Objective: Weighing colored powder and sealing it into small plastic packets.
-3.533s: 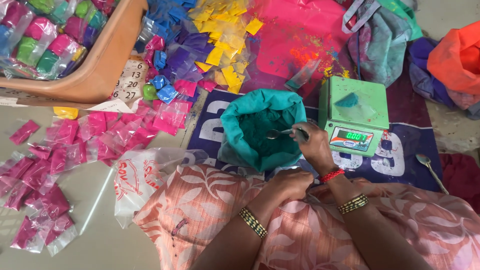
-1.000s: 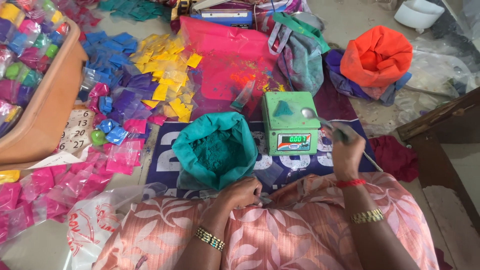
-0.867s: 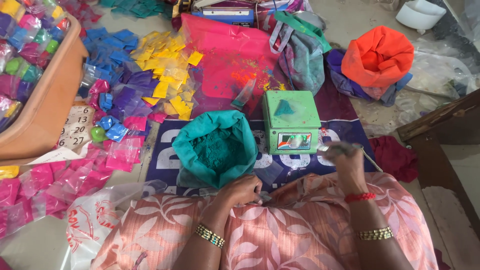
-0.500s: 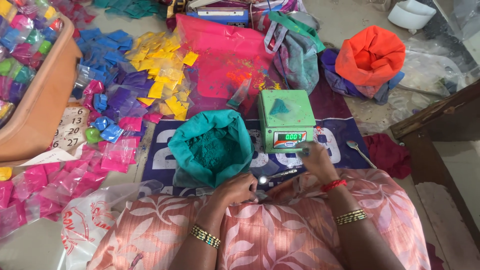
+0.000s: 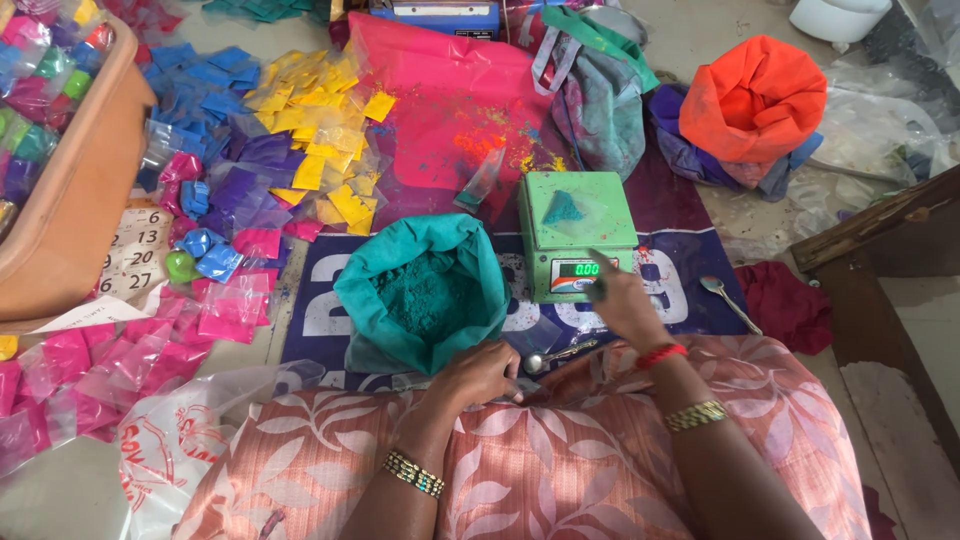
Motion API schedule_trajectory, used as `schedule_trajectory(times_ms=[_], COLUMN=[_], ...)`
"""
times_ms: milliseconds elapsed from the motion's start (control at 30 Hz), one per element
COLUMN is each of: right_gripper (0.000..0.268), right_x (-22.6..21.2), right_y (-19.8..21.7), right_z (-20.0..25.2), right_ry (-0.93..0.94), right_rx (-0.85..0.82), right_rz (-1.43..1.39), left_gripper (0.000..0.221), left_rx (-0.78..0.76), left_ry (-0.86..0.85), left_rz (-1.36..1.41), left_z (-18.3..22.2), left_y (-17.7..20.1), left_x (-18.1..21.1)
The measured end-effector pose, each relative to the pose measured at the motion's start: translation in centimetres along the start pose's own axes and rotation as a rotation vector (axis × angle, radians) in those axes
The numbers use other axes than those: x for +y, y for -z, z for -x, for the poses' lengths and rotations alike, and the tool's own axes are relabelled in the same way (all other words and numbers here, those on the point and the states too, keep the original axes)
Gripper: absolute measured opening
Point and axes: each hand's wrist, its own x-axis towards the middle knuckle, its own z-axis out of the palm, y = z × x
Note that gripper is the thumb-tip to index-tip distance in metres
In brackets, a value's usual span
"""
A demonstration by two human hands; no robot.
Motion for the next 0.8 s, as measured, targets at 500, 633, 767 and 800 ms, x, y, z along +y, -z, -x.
schedule_trajectory(times_ms=[500,633,767,800], right_gripper=[0.085,0.088,0.085,0.081], right_x=[-5.8,-6.9,-6.3,-5.9], right_y=[-2.1,-2.7,-3.2,-3.5], right_z=[1.9,2.8,2.9,2.9], right_ry=[0.242,0.381,0.371,0.373], right_rx=[-0.028,0.006,-0.094,-0.118], right_rz=[0.092,0.015,0.02,0.026], left_gripper=[0.038,0.039,0.039,0.039], left_rx=[-0.002,0.0,0.017,0.016], left_ry=[-0.037,-0.046,-0.054,-0.059], left_rz=[-0.008,-0.025,0.016,0.002], left_z=[-0.5,-0.4,-0.2,-0.2], left_y=[-0.8,-0.8,-0.5,-0.5], left_x=[-1.1,-1.2,-0.8,-0.8])
